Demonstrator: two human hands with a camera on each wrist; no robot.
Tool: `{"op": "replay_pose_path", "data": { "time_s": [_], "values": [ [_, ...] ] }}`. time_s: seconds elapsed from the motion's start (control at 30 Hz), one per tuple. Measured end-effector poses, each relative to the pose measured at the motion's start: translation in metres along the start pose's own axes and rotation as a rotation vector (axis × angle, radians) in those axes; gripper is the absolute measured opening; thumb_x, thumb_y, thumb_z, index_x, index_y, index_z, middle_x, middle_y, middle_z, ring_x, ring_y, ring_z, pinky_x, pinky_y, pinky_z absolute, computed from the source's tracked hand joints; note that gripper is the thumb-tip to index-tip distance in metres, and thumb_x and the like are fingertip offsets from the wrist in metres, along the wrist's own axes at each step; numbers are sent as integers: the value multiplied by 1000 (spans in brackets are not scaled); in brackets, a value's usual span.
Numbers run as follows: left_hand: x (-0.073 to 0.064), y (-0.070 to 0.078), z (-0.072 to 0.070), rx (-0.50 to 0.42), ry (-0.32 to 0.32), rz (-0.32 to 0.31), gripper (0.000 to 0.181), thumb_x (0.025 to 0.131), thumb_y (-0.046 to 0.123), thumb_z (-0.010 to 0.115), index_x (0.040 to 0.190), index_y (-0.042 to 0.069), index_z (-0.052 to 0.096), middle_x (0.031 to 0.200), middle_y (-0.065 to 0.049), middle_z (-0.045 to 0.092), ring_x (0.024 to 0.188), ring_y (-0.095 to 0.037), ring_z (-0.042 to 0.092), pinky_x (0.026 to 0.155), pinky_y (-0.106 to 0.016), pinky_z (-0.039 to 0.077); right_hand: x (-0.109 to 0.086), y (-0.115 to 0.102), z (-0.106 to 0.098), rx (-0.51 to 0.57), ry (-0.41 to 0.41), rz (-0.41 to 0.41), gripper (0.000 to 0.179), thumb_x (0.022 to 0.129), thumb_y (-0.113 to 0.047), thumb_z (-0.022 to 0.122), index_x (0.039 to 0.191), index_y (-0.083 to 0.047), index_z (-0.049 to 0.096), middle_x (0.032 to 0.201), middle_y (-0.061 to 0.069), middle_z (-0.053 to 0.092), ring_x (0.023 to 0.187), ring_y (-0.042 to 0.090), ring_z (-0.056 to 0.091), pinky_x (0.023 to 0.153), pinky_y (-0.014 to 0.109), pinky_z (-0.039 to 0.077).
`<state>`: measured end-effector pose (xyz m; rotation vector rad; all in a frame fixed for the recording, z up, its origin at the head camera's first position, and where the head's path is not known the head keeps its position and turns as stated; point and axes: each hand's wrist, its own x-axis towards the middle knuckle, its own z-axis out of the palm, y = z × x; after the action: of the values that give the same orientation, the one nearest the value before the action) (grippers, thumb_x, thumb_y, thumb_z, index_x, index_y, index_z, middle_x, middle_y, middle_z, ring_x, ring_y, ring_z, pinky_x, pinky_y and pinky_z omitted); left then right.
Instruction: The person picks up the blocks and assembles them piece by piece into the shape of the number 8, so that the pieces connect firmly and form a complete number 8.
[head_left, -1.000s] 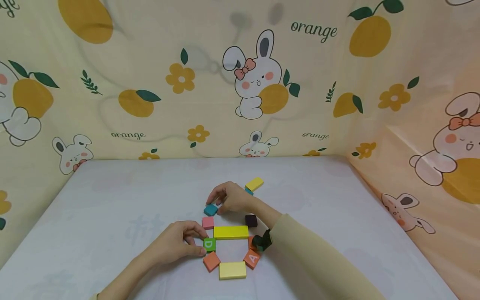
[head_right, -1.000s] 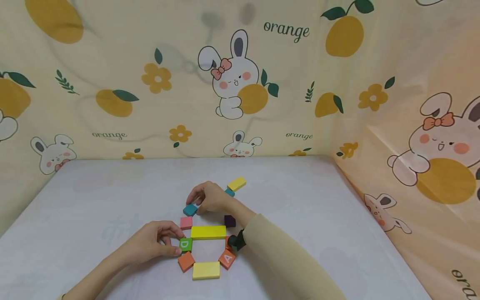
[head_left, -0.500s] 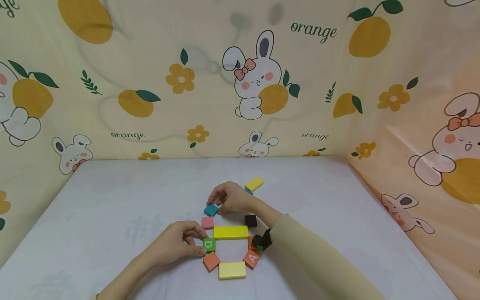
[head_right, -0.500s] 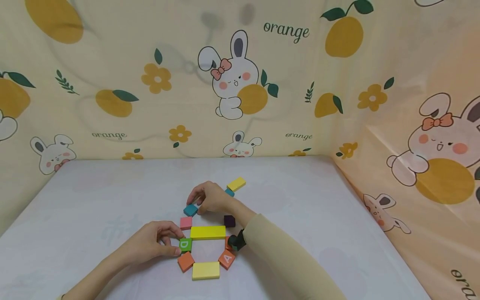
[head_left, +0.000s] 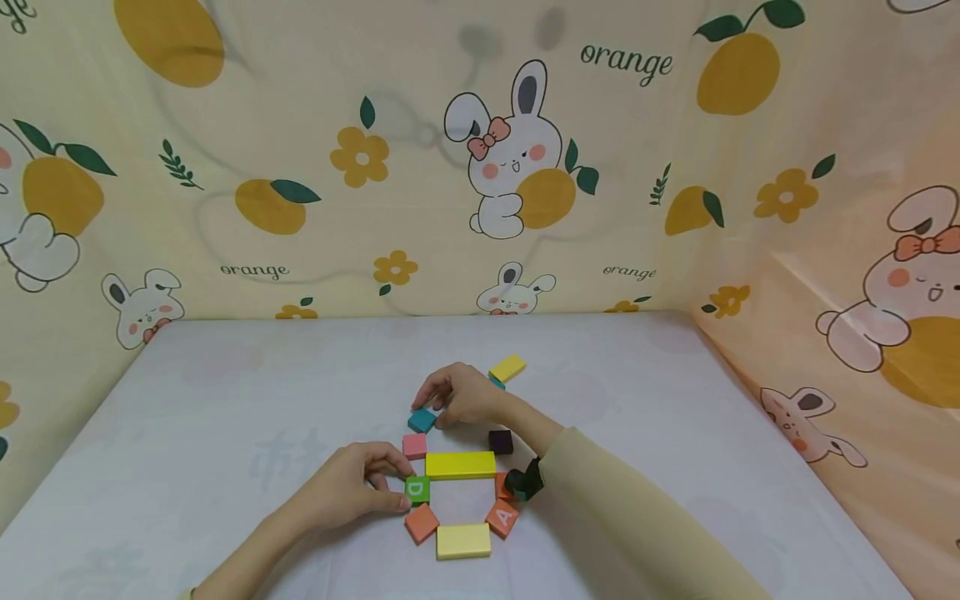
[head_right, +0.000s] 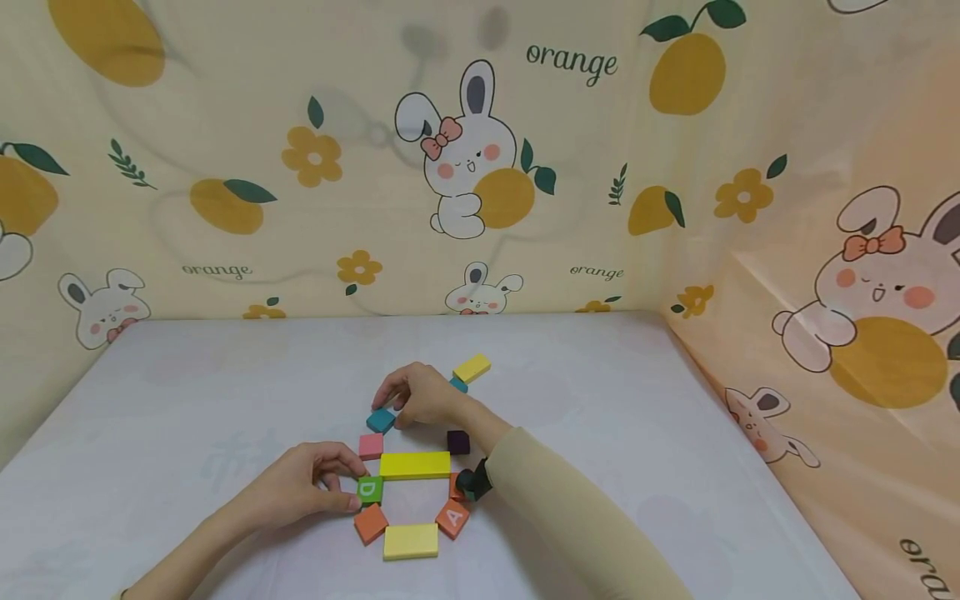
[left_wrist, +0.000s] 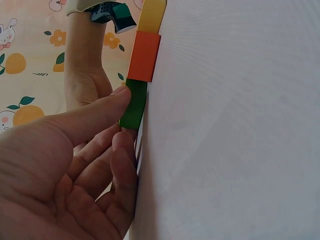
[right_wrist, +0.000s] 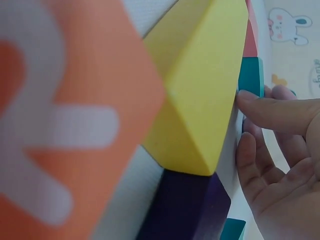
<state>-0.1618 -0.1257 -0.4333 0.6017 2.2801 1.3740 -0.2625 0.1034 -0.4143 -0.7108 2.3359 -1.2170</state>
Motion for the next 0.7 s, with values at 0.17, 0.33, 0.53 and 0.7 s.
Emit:
{"op": "replay_pose_path", "data": {
  "time_s": [0.17, 0.33, 0.53, 0.7],
  "values": [
    [0, -1, -1, 2, 2, 1, 35, 77, 27, 86, 104, 13, 67, 102, 3, 70, 69, -21, 60, 66, -30, 47, 0, 1, -1, 0, 18, 13, 37, 76, 13, 77, 105, -10, 74, 101, -4, 71, 91, 23, 60, 79, 29, 51],
    [0, 0, 0, 3, 1, 0, 36, 77, 28, 86, 104, 13, 67, 101, 3, 70, 69, -21, 60, 66, -30, 46, -4, 1, -9, -29, 74, 39, 34, 78, 7, 77, 104, -15, 74, 101, -3, 71, 86, 20, 61, 74, 29, 52],
    [2, -1, 0, 21, -2, -11, 35, 78, 30, 85, 103, 15, 67, 101, 5, 70, 70, -20, 60, 69, -30, 46, -24, 6, -40, -36, 208, -11, 25, 82, 0, 76, 106, -8, 72, 104, 8, 70, 85, 20, 62, 73, 32, 52],
    [1, -1, 0, 35, 0, -19, 34, 78, 30, 85, 104, 16, 67, 102, 5, 70, 71, -19, 60, 68, -30, 46, -52, 17, -63, 62, 432, 52, 20, 84, -2, 75, 104, -4, 72, 105, 14, 70, 88, 22, 63, 77, 31, 51]
  ]
}}
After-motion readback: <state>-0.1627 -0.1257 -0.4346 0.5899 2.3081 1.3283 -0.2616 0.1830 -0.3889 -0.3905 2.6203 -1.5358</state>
